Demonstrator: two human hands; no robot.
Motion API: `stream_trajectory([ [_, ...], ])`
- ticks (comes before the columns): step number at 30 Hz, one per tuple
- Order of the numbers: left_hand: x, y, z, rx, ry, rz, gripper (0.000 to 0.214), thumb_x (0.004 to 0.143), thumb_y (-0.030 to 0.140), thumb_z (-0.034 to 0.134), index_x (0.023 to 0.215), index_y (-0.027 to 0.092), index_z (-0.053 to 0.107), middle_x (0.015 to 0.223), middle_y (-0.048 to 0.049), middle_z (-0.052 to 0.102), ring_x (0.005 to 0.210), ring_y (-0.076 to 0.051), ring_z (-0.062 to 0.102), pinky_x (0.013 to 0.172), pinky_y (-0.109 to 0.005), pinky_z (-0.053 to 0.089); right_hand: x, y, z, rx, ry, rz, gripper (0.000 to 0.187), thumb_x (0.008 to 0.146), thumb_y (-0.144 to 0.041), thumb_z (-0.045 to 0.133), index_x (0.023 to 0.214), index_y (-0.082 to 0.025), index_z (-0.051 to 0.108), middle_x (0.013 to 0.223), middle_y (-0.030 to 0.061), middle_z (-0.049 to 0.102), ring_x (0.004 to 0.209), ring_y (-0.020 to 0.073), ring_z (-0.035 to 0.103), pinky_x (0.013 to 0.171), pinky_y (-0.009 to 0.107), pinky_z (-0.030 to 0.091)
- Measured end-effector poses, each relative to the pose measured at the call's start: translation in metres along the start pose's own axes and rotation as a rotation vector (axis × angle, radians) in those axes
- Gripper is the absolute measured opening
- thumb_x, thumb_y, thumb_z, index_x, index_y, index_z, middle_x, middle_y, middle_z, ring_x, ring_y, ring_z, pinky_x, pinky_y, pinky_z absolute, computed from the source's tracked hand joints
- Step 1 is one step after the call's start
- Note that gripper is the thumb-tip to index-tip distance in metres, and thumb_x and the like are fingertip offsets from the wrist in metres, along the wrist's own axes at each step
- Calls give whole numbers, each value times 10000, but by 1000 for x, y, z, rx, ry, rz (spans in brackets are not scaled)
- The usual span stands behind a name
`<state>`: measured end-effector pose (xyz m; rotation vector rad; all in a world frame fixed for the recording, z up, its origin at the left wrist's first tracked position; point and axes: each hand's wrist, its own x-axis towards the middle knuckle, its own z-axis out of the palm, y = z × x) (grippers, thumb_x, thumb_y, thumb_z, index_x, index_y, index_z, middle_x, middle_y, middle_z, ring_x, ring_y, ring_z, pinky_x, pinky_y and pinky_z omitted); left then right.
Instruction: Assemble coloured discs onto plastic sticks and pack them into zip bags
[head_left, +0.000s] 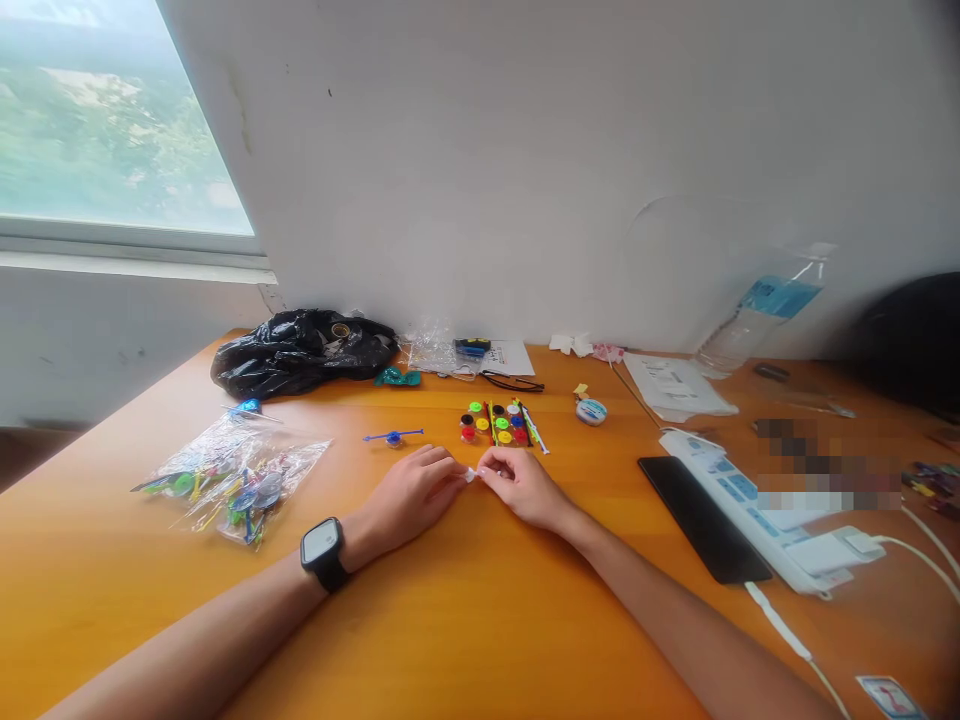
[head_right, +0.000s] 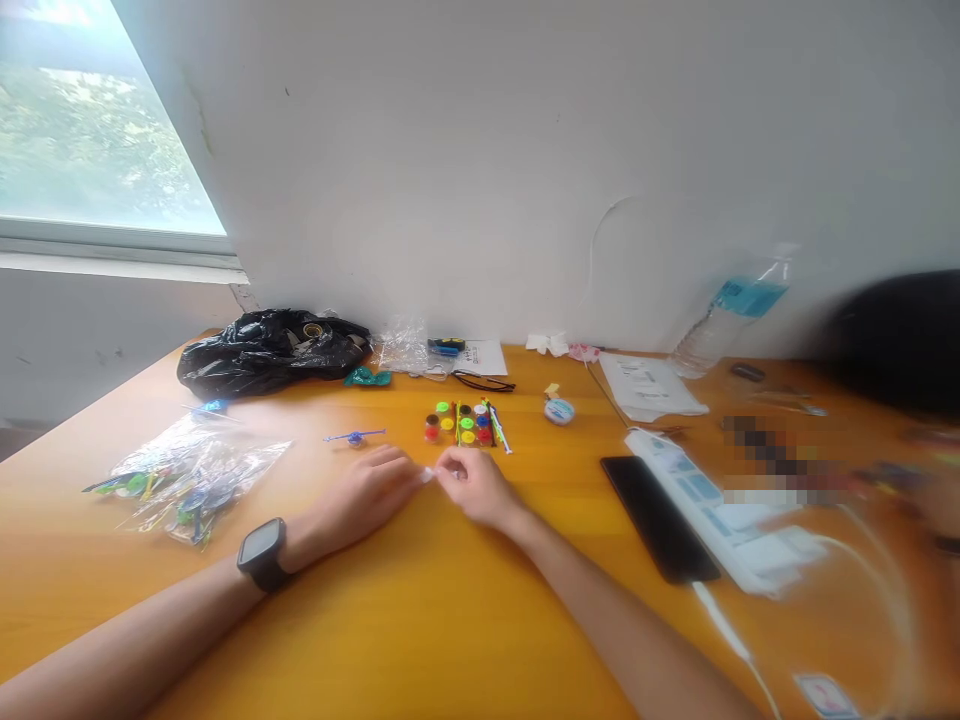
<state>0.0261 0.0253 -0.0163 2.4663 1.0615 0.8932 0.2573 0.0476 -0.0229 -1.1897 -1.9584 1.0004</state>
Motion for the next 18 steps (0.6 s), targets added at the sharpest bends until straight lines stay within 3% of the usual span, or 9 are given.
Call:
stream_trajectory([
  [6,1,-3,4,-15,14,-14,171,1092,281,567,994,212,690,960,-52,691,851,-190,647,777,-313,521,-1,-5,0,-41,-44,4,182,952,-287,611,823,-189,694,777,-3,696,693,144,568,610,236,395],
  [12,2,-5,6,-15,17,16,188,1096,250,554,954,204,668,929,-43,667,829,-174,630,738,-294,497,0,2,-1,-9,-19,6,164,944,-291,636,845,-177,701,765,-2,660,663,135,513,603,248,380],
  [18,3,0,6,168,27,144,215,1094,248,539,911,200,640,861,-43,637,790,-196,578,706,-333,449,-1,6,-1,17,-1,-4,166,955,-310,658,861,-179,694,784,4,657,673,137,511,615,261,390],
])
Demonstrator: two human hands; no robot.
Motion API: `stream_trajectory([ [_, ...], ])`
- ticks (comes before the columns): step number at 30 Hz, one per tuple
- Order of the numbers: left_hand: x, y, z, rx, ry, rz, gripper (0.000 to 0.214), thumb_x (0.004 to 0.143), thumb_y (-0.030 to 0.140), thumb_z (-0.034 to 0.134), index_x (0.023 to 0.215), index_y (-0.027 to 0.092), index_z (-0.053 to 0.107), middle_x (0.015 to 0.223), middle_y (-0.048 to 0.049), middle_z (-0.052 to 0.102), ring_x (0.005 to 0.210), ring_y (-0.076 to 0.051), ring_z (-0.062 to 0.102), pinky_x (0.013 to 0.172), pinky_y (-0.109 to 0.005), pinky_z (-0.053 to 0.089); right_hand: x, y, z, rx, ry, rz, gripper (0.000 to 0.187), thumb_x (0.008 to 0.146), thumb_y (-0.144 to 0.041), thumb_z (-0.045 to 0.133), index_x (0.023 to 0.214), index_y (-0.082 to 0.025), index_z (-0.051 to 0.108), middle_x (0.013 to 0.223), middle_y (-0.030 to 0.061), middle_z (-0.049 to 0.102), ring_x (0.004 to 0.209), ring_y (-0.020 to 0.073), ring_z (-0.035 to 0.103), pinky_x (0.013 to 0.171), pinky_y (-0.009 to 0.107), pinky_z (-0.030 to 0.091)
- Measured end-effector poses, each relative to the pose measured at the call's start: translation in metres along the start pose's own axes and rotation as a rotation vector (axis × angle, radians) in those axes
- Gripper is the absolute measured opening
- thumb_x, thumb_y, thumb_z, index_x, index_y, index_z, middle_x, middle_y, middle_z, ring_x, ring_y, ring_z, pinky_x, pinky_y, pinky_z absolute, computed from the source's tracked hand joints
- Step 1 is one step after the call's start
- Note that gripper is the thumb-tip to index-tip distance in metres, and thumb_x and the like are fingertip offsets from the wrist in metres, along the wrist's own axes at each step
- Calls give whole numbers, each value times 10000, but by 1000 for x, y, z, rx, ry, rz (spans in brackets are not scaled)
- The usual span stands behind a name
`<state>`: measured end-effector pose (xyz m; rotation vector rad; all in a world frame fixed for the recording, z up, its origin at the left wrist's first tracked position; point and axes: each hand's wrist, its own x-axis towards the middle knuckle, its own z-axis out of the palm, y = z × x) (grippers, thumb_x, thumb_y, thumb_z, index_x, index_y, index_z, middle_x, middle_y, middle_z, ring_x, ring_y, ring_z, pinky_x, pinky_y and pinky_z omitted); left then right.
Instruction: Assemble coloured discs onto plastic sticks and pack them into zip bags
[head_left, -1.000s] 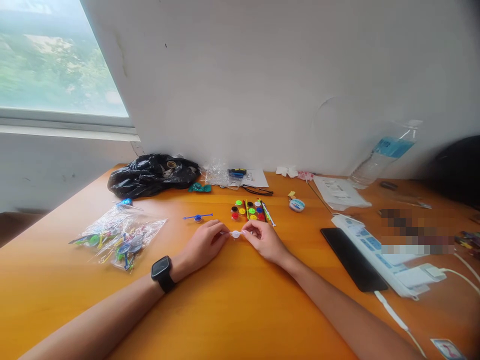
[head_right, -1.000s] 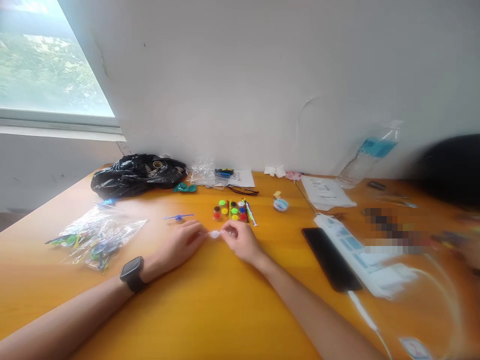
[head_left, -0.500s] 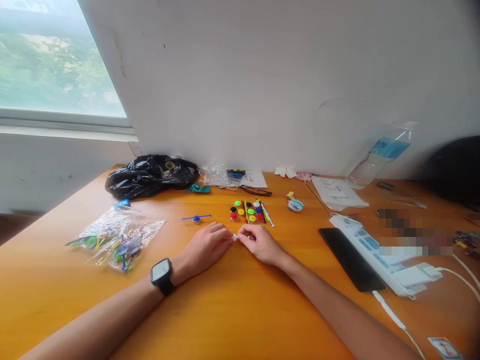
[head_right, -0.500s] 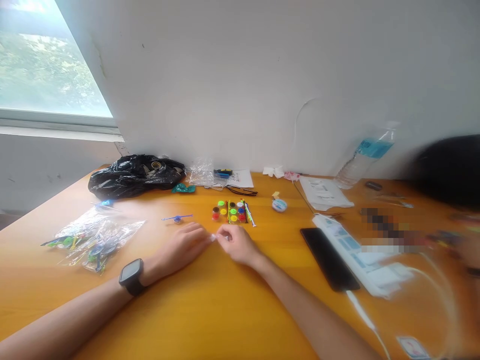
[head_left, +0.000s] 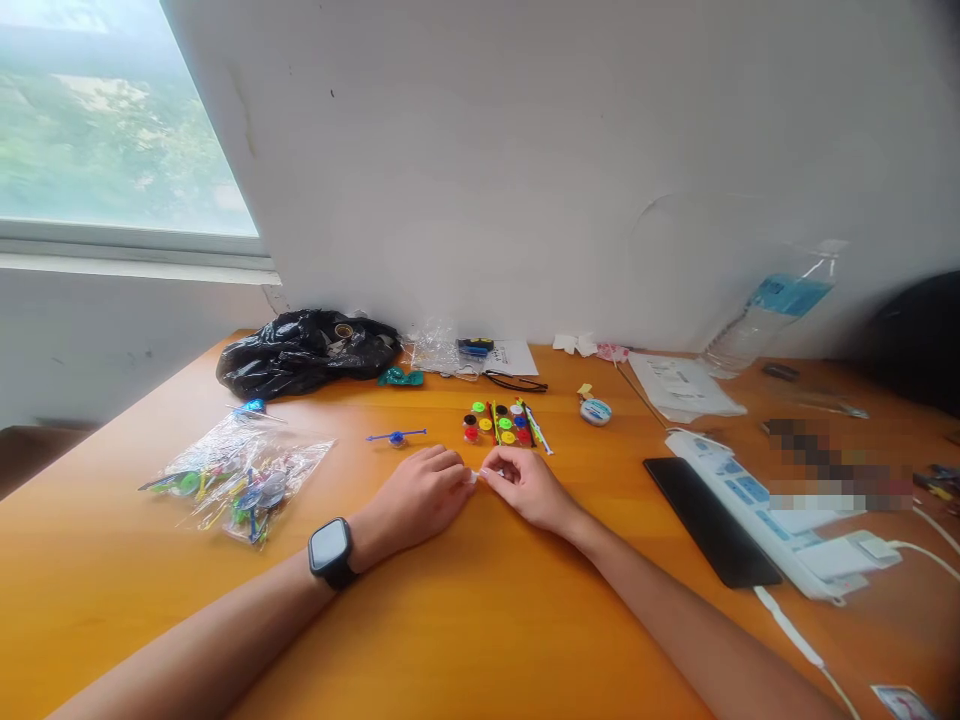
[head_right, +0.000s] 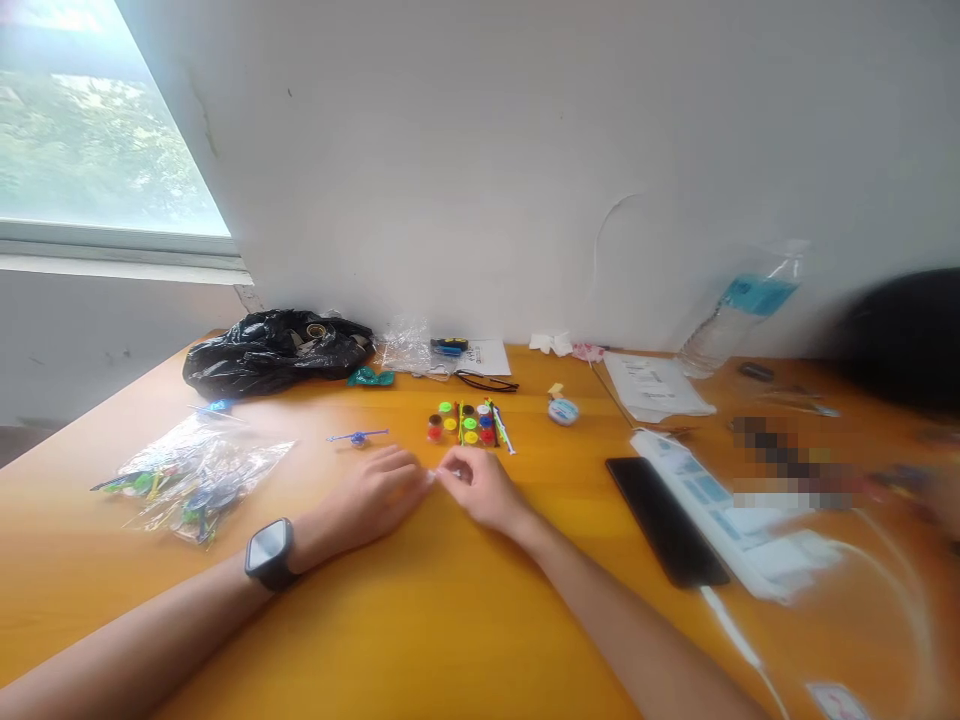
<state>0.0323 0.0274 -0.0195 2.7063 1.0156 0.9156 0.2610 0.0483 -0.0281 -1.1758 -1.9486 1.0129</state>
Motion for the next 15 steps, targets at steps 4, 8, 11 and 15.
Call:
stream_trajectory([
  [4,0,6,0,176,-36,100,207,1094,219,509,932,190,634,877,-59,650,809,-224,570,717,-378,429,-3,-2,0,-30,19,-35,166,967,-303,647,854,-185,677,789,5,656,676,140,514,622,266,393],
  [8,-1,9,-1,233,-66,108,181,1090,218,517,952,190,630,891,-59,657,821,-233,577,721,-391,415,-4,-1,1,-45,13,-46,162,978,-305,642,871,-187,669,808,6,655,693,141,521,639,267,399],
  [11,0,10,-3,199,-69,73,129,1082,236,546,993,203,633,912,-50,672,843,-233,588,747,-387,427,-5,-1,2,-47,15,-37,169,982,-309,638,868,-187,661,805,3,651,694,138,520,641,265,399],
  [15,0,11,-4,200,-107,33,146,1069,265,573,939,210,612,898,-48,673,827,-233,591,737,-397,425,-4,-1,3,-80,8,-32,153,974,-294,639,862,-192,662,786,-4,638,683,136,513,627,261,392],
])
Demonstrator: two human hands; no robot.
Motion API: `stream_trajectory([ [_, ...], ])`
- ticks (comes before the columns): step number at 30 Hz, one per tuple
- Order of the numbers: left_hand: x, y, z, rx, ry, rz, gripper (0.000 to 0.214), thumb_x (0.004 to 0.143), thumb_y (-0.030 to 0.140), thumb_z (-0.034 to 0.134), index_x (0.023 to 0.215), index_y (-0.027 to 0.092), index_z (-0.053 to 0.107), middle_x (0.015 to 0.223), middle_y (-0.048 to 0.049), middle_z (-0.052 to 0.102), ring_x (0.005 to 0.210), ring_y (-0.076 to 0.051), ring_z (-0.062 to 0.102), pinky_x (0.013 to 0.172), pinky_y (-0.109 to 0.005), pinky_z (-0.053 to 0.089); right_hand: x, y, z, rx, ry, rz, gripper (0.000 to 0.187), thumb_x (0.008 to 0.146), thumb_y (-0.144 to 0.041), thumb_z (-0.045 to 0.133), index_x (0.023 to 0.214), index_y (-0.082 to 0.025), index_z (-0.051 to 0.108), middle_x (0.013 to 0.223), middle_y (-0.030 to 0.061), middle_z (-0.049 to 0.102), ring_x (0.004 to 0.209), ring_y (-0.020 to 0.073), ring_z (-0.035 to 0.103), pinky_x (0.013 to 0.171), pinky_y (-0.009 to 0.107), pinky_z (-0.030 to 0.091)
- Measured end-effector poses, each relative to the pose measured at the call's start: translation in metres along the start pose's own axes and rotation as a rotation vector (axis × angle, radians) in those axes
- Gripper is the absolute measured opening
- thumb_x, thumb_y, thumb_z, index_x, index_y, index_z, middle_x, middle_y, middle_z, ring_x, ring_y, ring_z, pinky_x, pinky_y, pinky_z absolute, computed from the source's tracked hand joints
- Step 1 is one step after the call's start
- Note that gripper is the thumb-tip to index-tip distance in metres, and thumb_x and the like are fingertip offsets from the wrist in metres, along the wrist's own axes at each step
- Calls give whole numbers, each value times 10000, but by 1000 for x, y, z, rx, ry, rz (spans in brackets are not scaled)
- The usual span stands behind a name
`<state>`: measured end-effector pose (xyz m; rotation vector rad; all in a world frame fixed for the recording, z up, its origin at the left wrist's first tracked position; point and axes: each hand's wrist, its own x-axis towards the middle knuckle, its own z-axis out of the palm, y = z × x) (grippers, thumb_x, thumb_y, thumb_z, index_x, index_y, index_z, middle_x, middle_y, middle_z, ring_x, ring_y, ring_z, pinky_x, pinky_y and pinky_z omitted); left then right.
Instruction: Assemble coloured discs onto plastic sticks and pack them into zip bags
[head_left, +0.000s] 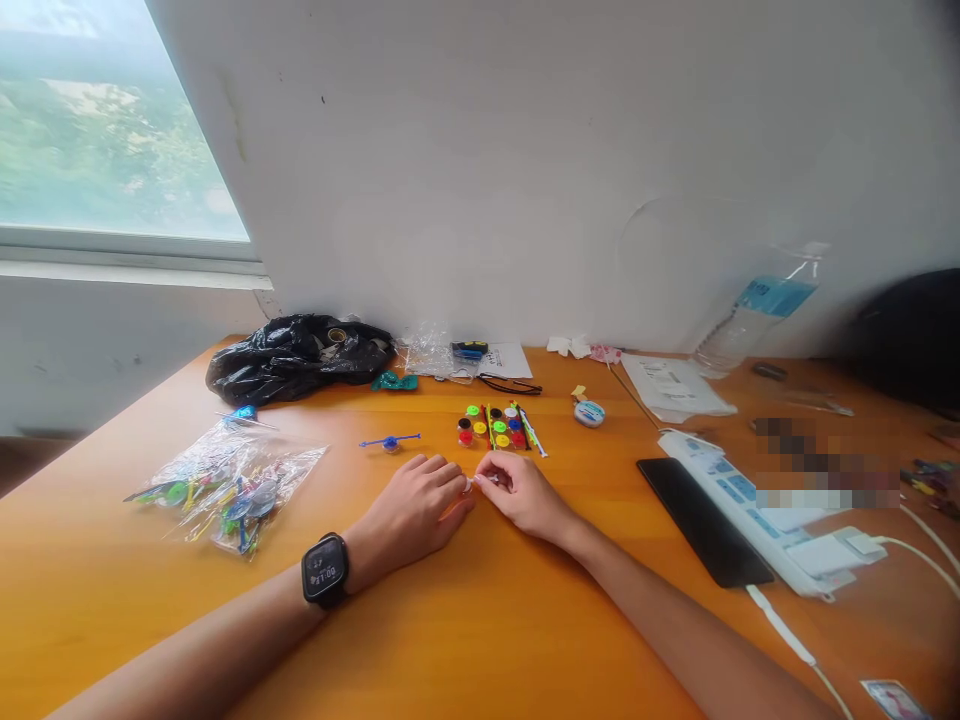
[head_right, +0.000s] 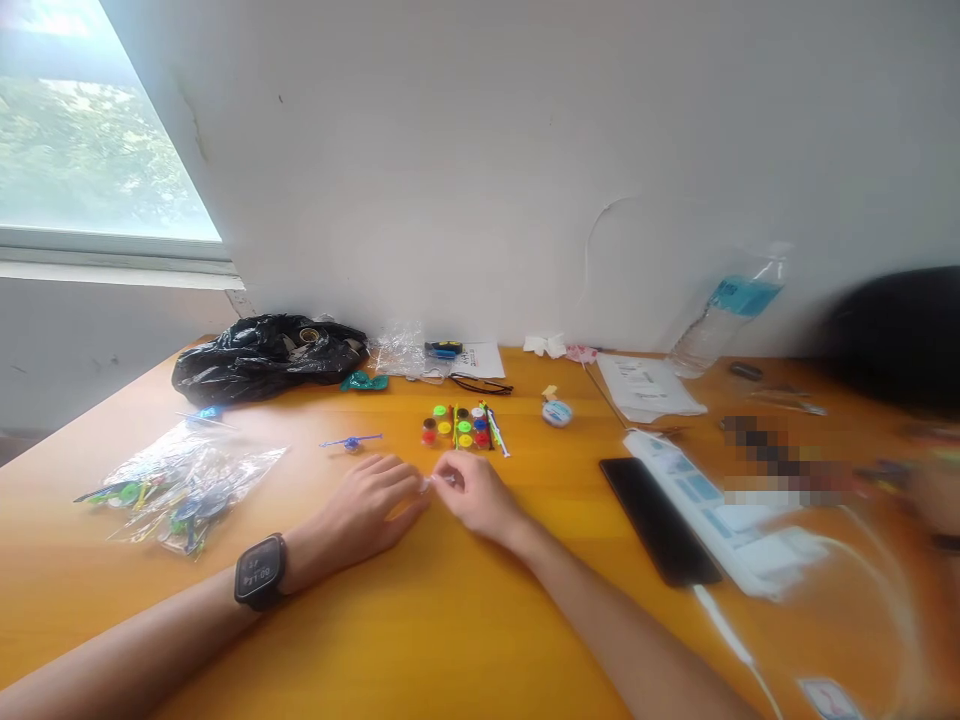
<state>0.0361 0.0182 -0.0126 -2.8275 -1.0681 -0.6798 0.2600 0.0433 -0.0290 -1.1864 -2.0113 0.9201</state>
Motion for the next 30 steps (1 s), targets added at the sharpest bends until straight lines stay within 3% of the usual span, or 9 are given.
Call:
stream_trajectory([
  [5,-2,0,3,-8,-3,-51,174,1062,297,576,908,221,601,880,-47,667,830,-242,593,732,-402,434,1,-3,1,-37,34,-28,141,962,-276,643,850,-195,669,792,2,631,675,137,520,622,262,402],
  [9,-3,-1,0,-126,49,-126,125,1002,358,652,1008,235,627,957,-59,682,877,-254,618,742,-388,470,1,-3,1,16,113,-55,182,980,-341,641,889,-193,693,880,21,650,610,117,494,582,266,399],
  [13,-4,-2,-10,-229,204,-292,363,977,482,683,1245,252,601,1168,-94,690,1051,-304,639,922,-458,504,0,-1,-1,122,168,34,289,1007,-477,620,960,-202,697,663,-34,521,478,105,374,473,274,244],
  [15,-6,-6,-12,-264,303,-380,333,1027,476,614,1269,251,578,1230,-99,678,1130,-309,627,973,-473,503,-2,-2,-3,200,192,87,371,1003,-553,613,935,-200,703,581,-52,439,451,106,329,461,280,191],
  [20,-9,-16,-6,-337,419,-484,259,1098,419,492,1292,261,560,1313,-95,642,1238,-288,574,1019,-456,514,-5,-6,-12,369,287,119,569,1001,-665,568,729,-182,697,482,-60,327,439,104,290,461,279,221],
  [26,-8,-17,-4,-339,387,-480,238,1117,411,456,1261,262,573,1277,-89,649,1231,-285,562,1038,-467,499,1,2,-23,299,365,79,463,987,-617,625,829,-189,701,589,-16,539,533,143,507,535,270,399],
  [30,-7,-23,-6,-288,356,-507,228,1116,401,448,1227,265,593,1259,-86,667,1229,-293,562,1019,-466,492,5,7,-24,224,348,62,434,972,-609,633,873,-190,693,746,33,657,591,164,556,563,288,441],
])
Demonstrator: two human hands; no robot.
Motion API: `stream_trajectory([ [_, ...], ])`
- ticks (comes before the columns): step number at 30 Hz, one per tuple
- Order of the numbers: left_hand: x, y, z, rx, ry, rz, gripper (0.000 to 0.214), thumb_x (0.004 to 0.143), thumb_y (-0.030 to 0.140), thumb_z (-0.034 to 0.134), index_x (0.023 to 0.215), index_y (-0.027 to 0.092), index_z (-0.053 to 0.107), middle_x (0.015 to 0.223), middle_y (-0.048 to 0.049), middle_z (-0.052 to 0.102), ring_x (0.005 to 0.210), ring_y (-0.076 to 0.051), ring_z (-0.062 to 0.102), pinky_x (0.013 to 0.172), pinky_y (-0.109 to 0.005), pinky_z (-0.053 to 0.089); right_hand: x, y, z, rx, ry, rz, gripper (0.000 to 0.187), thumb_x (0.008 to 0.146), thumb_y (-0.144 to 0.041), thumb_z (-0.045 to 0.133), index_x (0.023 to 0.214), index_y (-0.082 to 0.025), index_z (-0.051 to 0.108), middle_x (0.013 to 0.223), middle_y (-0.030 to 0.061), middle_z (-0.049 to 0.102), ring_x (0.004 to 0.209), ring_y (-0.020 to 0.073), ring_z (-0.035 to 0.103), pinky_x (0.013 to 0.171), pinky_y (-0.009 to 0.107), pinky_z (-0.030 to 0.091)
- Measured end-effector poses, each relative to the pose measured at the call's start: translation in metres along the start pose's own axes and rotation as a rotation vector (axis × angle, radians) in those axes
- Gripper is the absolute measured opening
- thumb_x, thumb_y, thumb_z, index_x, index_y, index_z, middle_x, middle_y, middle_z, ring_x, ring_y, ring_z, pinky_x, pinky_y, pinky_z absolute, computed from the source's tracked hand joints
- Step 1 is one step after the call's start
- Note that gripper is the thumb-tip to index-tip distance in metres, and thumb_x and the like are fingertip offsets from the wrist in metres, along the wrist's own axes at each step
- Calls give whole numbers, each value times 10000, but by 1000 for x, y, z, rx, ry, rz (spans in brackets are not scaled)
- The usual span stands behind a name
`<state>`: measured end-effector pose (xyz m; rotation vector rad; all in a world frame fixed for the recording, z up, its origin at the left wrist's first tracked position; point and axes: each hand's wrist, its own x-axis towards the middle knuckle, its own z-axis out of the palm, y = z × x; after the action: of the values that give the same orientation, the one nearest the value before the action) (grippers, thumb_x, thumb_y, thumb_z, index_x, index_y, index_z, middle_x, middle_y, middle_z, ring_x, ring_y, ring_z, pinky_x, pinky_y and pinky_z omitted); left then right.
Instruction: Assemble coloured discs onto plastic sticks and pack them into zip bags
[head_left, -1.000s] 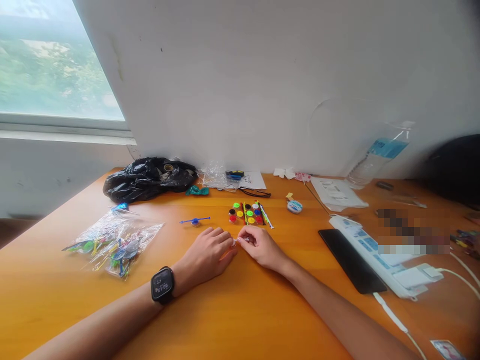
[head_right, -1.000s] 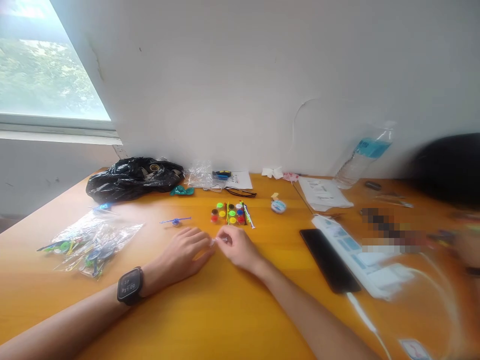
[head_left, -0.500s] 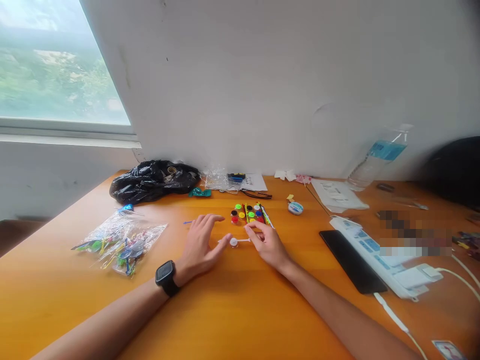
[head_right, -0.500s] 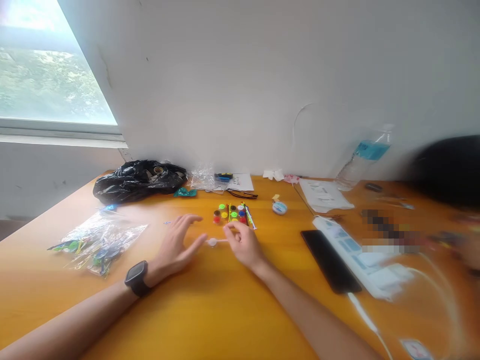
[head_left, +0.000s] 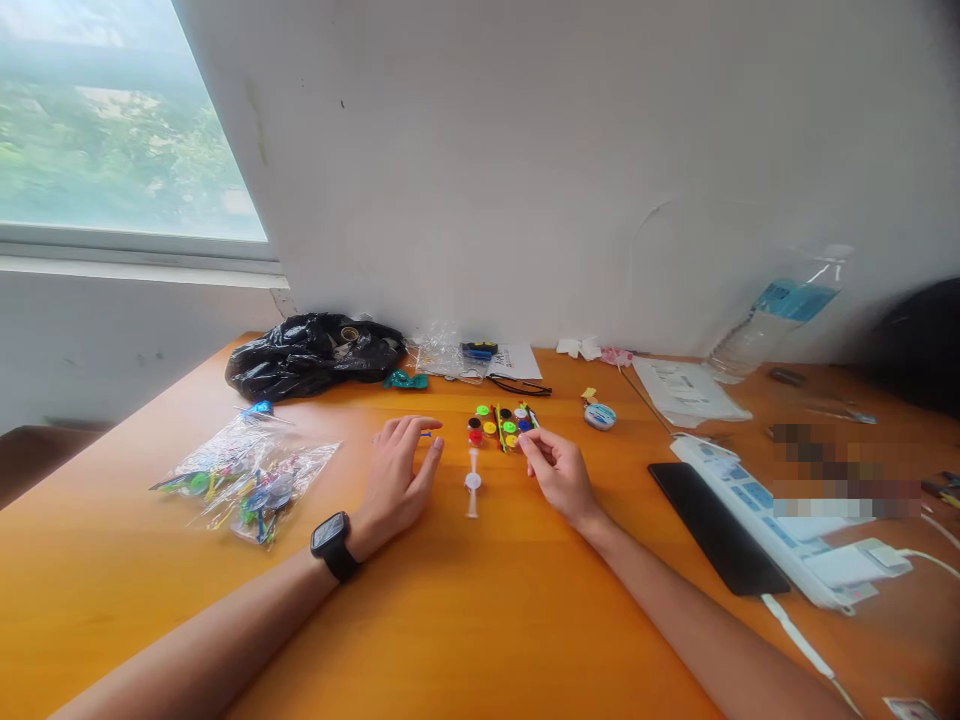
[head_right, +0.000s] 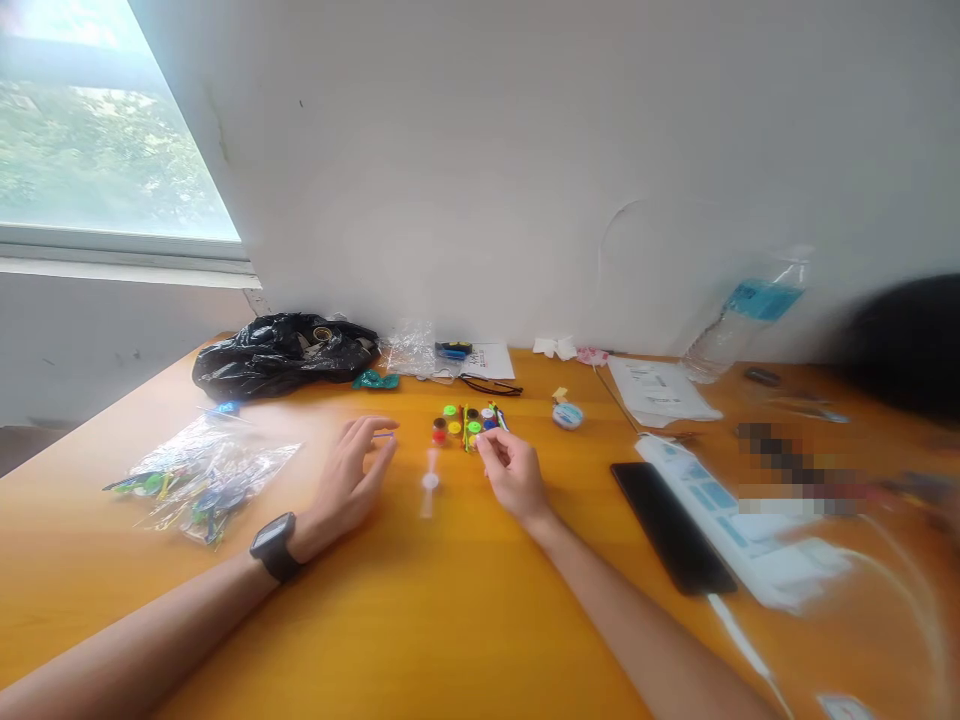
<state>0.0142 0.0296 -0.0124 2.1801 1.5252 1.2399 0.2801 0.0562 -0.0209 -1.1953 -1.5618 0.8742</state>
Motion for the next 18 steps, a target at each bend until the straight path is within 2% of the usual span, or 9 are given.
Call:
stream_trajectory([
  [5,9,-18,-4,156,48,-45,243,1108,418,442,1173,268,621,1198,-74,705,1215,-322,572,1038,-506,434,-4,-1,3,-125,-36,-28,426,993,-595,585,877,-198,686,734,39,639,634,185,567,580,296,443],
  [10,16,-33,-5,145,25,-161,342,1114,479,375,1094,253,631,1149,-76,728,1132,-321,619,991,-489,468,-6,0,4,-148,-68,-55,401,1013,-565,572,845,-210,653,684,10,566,625,174,533,583,291,410],
  [14,16,-32,-4,93,-50,-206,393,1112,533,360,1106,246,628,1120,-74,750,1106,-312,645,975,-473,493,-6,0,5,-147,-87,-49,397,1020,-550,563,833,-210,648,650,-9,529,603,167,525,576,288,393],
  [18,14,-27,-4,70,-88,-219,419,1108,554,373,1178,231,631,1189,-87,746,1154,-309,654,993,-474,507,-6,-2,5,-151,-102,-43,409,1022,-552,553,854,-201,679,649,-6,546,608,168,535,581,287,397],
])
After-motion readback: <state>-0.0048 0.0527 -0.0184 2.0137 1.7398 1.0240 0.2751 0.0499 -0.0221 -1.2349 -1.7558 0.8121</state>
